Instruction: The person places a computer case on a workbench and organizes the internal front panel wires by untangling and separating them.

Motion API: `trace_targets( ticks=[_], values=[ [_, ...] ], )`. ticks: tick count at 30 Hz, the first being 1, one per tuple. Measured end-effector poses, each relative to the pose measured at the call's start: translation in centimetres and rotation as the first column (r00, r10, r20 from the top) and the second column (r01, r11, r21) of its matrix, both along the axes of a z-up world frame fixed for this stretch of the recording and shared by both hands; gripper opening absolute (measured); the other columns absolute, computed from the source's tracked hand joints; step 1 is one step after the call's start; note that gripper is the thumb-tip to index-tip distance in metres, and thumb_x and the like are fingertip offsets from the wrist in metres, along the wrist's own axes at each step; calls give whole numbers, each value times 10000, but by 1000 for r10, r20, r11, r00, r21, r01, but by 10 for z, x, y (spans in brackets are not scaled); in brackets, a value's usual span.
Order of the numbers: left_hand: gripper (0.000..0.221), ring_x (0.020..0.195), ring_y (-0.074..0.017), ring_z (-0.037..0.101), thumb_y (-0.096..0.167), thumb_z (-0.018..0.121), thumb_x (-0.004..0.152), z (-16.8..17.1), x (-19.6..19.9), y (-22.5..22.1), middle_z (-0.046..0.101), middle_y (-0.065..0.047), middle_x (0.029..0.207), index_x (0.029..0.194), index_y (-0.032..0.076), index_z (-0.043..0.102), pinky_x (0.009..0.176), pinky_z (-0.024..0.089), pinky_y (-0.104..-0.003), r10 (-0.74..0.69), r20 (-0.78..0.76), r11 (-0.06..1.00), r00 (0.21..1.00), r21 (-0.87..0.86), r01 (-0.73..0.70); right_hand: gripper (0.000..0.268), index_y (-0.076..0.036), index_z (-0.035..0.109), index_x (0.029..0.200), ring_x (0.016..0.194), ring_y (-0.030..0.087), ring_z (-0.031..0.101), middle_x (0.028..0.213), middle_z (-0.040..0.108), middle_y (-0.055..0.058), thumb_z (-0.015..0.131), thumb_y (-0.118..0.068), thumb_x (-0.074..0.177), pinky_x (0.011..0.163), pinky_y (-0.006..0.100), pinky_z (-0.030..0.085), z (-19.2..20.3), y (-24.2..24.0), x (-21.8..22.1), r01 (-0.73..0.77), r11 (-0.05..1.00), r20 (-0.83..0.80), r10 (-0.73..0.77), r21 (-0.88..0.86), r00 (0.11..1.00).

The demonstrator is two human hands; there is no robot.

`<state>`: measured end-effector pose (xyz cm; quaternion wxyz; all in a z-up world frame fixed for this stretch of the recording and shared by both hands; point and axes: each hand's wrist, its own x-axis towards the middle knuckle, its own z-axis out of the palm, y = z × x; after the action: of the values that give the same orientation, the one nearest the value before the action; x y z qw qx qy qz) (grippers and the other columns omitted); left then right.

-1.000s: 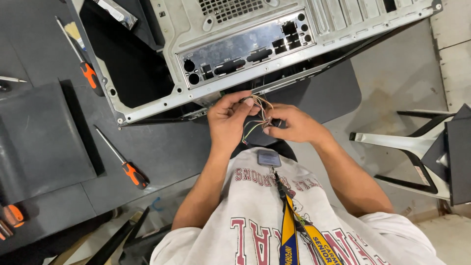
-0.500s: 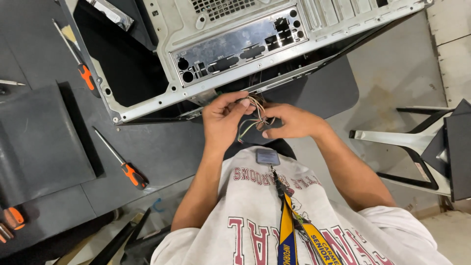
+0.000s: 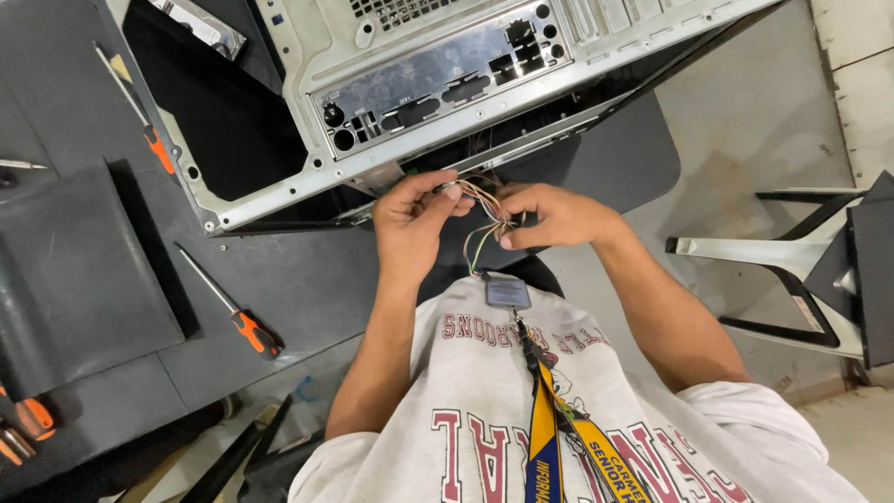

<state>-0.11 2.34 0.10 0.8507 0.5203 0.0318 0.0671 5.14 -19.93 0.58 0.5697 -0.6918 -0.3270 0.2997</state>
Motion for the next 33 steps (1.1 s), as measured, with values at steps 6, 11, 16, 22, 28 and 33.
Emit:
trace_targets(
  ticks=[6,11,16,22,28,33],
  values=[
    [198,762,-244,777,-97,724,901,-3,1,-6,745,-233,831,1098,-112,712,717,685,-337,11,0,999,1000,38,-11,73,-72,724,774,653,227,587,689,608,67,788,-45,752,612,371,481,-3,10,4,-78,997,47,79,-29,996],
    [193,748,-220,774,-87,732,902,-1,5,-5,753,-229,829,1094,-100,718,713,681,-319,3,4,998,1000,55,-3,40,-58,718,749,621,185,556,649,608,29,750,-33,750,571,350,463,11,12,6,-57,996,-26,56,-63,998],
    [189,767,-250,780,-95,711,914,-5,4,-1,749,-241,857,1102,-112,707,724,684,-344,-13,2,1000,1000,-4,13,104,-33,742,850,728,235,638,745,675,87,796,-47,762,681,382,519,7,6,1,-2,995,-44,-3,-98,999],
    [190,775,-282,778,-109,703,914,-6,-1,6,743,-265,859,1103,-123,699,729,685,-383,-14,-11,1000,1000,-16,14,159,-75,774,966,849,171,685,855,748,69,830,-147,835,789,353,552,3,-6,-1,95,987,-93,-108,-133,990],
    [197,772,-296,776,-104,702,919,-12,-2,7,739,-270,855,1113,-139,687,727,685,-402,6,-7,1000,1000,-9,-7,90,-45,759,923,820,176,670,840,728,71,796,-89,853,790,362,559,7,-6,-2,117,992,-85,-120,-39,989],
    [183,768,-294,775,-110,702,916,-12,-3,6,741,-264,842,1097,-140,692,719,688,-403,29,14,1000,999,1,-29,58,-29,686,791,721,214,647,731,647,93,739,-7,799,712,383,542,6,-6,-3,62,996,-50,-59,59,997]
  ],
)
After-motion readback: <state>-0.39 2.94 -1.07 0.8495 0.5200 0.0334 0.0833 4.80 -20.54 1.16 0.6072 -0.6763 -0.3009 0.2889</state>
